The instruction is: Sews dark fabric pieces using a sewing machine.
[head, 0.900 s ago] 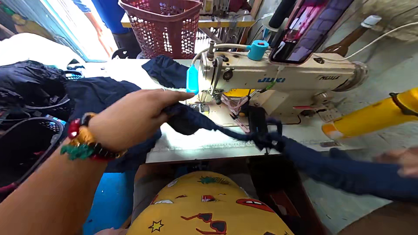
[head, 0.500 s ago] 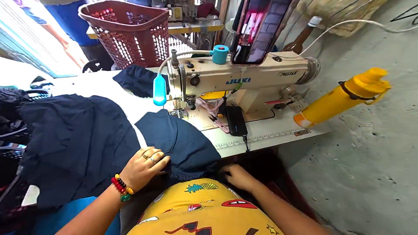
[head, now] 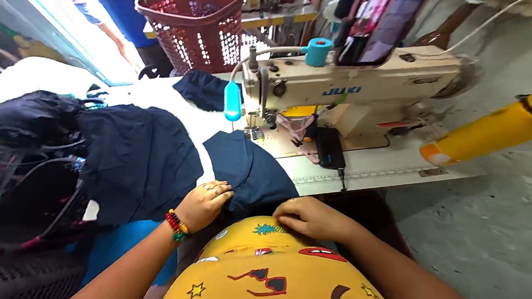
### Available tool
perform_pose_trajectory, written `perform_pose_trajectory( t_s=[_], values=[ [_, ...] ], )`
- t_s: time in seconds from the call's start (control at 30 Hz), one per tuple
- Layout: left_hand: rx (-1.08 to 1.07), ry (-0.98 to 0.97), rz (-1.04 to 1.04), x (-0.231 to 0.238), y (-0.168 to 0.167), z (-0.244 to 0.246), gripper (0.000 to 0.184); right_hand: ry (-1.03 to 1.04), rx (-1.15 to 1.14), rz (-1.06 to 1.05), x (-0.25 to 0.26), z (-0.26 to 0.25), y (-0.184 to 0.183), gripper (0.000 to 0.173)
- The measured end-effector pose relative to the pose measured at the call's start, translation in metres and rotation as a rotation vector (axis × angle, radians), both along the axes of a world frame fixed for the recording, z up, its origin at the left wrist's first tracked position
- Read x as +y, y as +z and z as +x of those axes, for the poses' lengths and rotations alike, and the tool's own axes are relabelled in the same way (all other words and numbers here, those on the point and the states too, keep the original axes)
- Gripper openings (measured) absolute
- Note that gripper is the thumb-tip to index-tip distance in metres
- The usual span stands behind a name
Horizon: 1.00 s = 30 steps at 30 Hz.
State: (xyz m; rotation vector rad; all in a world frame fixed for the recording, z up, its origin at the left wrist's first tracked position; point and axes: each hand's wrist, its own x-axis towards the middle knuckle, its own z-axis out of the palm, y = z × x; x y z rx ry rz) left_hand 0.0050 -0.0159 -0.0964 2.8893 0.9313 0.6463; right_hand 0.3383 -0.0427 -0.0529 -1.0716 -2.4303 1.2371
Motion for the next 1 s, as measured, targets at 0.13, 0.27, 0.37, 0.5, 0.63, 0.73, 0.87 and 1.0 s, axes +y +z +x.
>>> perform_pose_trajectory(
  t_s=[0.13,0.27,0.37,0.5,0.63,0.73,0.87,1.0],
  values=[
    [-0.058,0.017,-0.233,-0.013,0.002,0.0,0.034,-0.165,0.038,0.474,0.017,-0.037,-0.026,0.039],
    [-0.211,0.125,-0.486,-0.013,0.019,-0.006,0.036,-0.157,-0.106,0.534,0.023,-0.047,-0.056,0.045],
    [-0.271,0.417,-0.46,0.015,0.032,0.005,0.028,-0.168,-0.092,0.538,0.016,-0.047,-0.06,0.043],
    [-0.186,0.763,-0.473,0.081,0.029,0.04,0.036,-0.186,-0.081,0.541,0.014,-0.049,-0.062,0.041],
    [-0.005,0.941,-0.595,0.114,0.032,0.056,0.074,-0.165,-0.083,0.527,0.016,-0.044,-0.063,0.041],
    [0.003,0.832,-0.741,0.126,0.038,0.043,0.054,-0.16,-0.049,0.541,0.017,-0.038,-0.065,0.04],
    [-0.085,0.814,-0.639,0.123,0.038,0.024,0.041,-0.177,-0.034,0.566,0.016,-0.037,-0.066,0.039],
    [-0.074,0.819,-0.347,0.099,0.035,0.036,0.029,-0.203,-0.027,0.576,0.015,-0.04,-0.068,0.039]
  ],
)
